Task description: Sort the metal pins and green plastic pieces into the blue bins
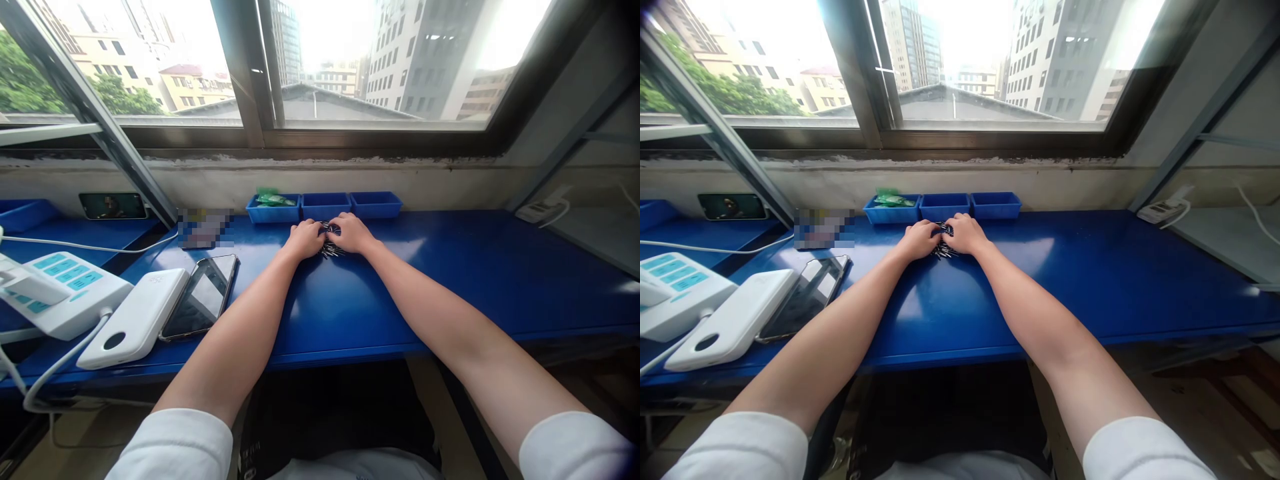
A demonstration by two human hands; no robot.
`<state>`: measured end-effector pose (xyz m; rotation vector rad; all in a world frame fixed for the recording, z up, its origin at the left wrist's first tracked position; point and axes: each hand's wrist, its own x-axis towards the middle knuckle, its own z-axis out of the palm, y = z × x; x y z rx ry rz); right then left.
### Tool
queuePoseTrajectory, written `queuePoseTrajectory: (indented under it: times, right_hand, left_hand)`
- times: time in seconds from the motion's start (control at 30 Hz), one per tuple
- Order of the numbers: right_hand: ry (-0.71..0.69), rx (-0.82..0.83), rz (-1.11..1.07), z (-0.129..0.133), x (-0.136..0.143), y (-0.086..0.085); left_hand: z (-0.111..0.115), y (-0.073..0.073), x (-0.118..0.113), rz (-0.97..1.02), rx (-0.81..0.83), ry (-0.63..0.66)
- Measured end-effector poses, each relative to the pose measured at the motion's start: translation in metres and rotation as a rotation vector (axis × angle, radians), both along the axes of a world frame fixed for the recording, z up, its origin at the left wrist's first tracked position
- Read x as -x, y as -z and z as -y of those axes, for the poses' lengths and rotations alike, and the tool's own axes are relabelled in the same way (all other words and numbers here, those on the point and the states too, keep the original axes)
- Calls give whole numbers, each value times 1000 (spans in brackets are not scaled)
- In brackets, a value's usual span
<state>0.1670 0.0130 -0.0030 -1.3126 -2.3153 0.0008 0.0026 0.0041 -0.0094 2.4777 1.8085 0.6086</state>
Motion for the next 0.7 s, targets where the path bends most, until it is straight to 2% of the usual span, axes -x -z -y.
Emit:
queuePoseTrajectory:
  times: [0.13, 0.3, 0.7]
  right_hand:
    - [13, 89, 5, -8, 1, 11]
    - [-1, 105, -81, -14, 2, 16]
    - [-53, 83, -156, -11, 0, 15]
  left_hand:
    - [-1, 1, 0, -15, 9, 55]
    - [-1, -1, -1, -8, 0, 46]
    - [-12, 2, -7, 79, 110, -104]
